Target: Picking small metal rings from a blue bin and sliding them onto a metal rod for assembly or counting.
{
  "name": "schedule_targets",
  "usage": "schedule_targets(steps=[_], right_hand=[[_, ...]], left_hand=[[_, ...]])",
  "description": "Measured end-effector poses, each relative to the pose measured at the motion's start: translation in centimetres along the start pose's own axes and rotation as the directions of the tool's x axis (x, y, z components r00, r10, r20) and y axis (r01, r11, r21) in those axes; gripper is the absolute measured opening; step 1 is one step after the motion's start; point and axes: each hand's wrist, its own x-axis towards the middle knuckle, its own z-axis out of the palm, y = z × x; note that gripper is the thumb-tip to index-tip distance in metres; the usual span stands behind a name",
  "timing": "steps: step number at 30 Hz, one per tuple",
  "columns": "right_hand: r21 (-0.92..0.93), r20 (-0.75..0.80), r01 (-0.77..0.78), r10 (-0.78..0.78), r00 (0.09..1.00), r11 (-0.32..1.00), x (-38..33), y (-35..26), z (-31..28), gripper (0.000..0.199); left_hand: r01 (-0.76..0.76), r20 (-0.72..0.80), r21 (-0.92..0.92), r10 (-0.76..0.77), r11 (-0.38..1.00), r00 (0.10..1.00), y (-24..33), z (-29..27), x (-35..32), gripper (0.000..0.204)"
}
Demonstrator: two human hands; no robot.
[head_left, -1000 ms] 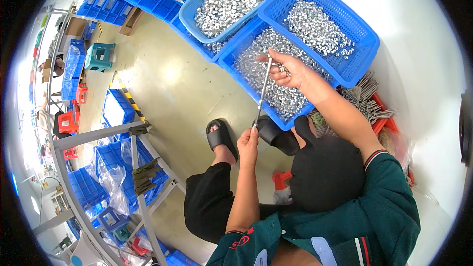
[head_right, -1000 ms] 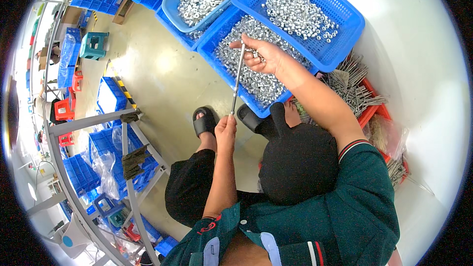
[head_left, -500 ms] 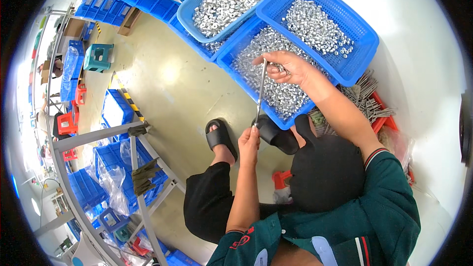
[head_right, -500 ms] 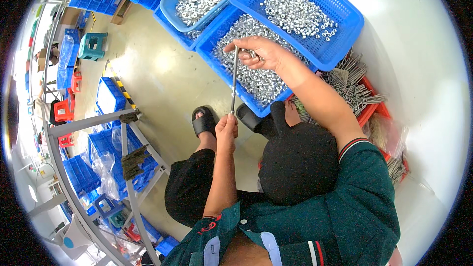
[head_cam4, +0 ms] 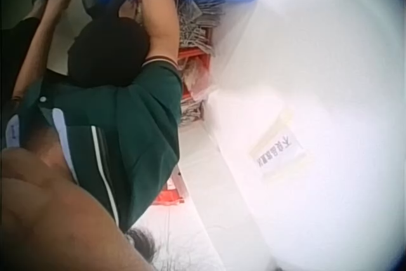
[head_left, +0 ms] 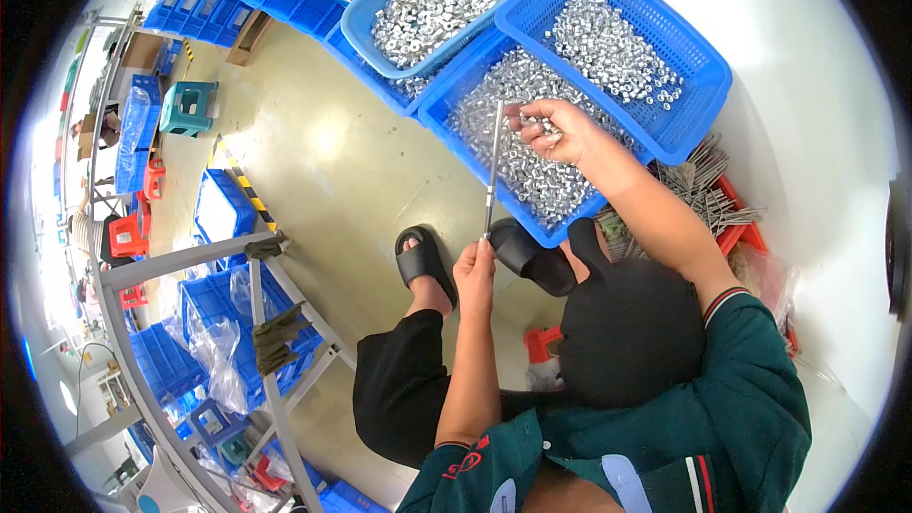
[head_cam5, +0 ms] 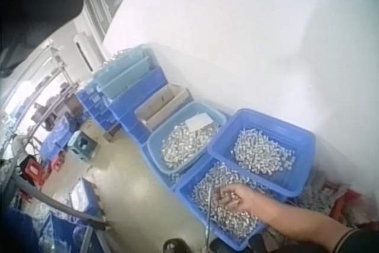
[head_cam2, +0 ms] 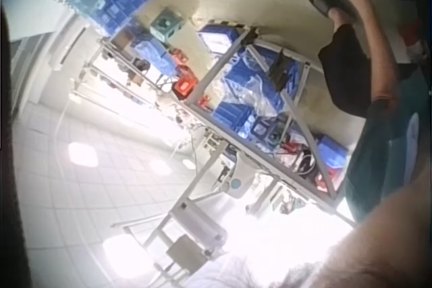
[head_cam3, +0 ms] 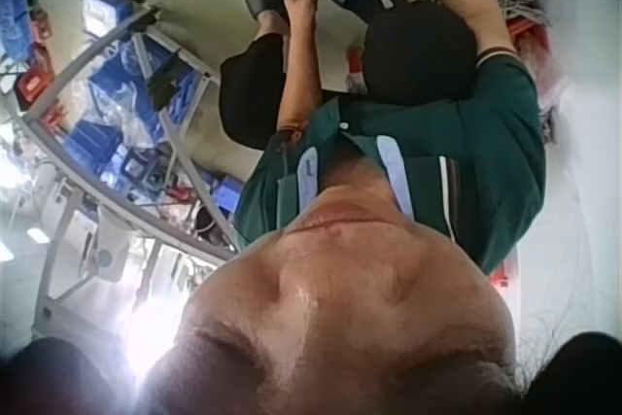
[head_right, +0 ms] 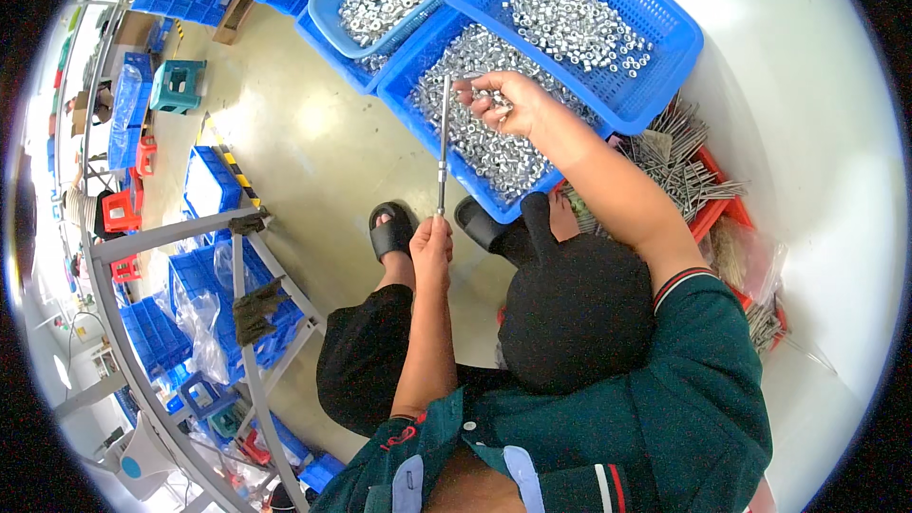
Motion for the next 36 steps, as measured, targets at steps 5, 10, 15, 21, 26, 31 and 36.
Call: schedule_targets(steps=[5,10,15,21,26,31,36], right_hand=[[-0.015,0.149,0.083,-0.080,0.986,0.996,0.37,0.59,-0.32,0.019],[-0.009,0.173,0.114,-0.110,0.979,0.993,0.44,0.63,-0.56,0.015],[-0.051,0.143,0.132,-0.123,0.982,0.990,0.53,0.30,-0.85,0.020],[0.014,0.090,0.113,-0.113,0.989,0.994,0.42,0.31,-0.21,0.025],[0.019,0.088,0.168,-0.169,0.982,0.986,0.81,0.31,-0.31,0.030],[-0.029,0.147,0.207,-0.201,0.969,0.978,0.72,0.21,-0.34,0.029],[-0.044,0.175,0.210,-0.199,0.964,0.977,0.52,0.01,-0.30,0.029]], left_hand=[[-0.031,-0.035,0.050,0.032,0.998,0.999,-0.39,-0.53,0.20,0.029],[-0.068,-0.018,0.087,0.070,0.994,0.997,-0.55,-0.74,0.12,0.029],[-0.083,-0.026,0.112,0.087,0.990,0.996,-0.42,-0.68,-0.05,0.029],[-0.069,-0.024,0.131,0.073,0.989,0.997,-0.07,-0.67,-0.26,0.029],[-0.071,-0.008,0.148,0.073,0.986,0.997,-0.23,-0.72,-0.22,0.029],[-0.068,-0.007,0.156,0.070,0.985,0.998,-0.29,-0.67,-0.31,0.030],[-0.073,-0.019,0.148,0.076,0.986,0.997,-0.34,-0.57,-0.27,0.030]])
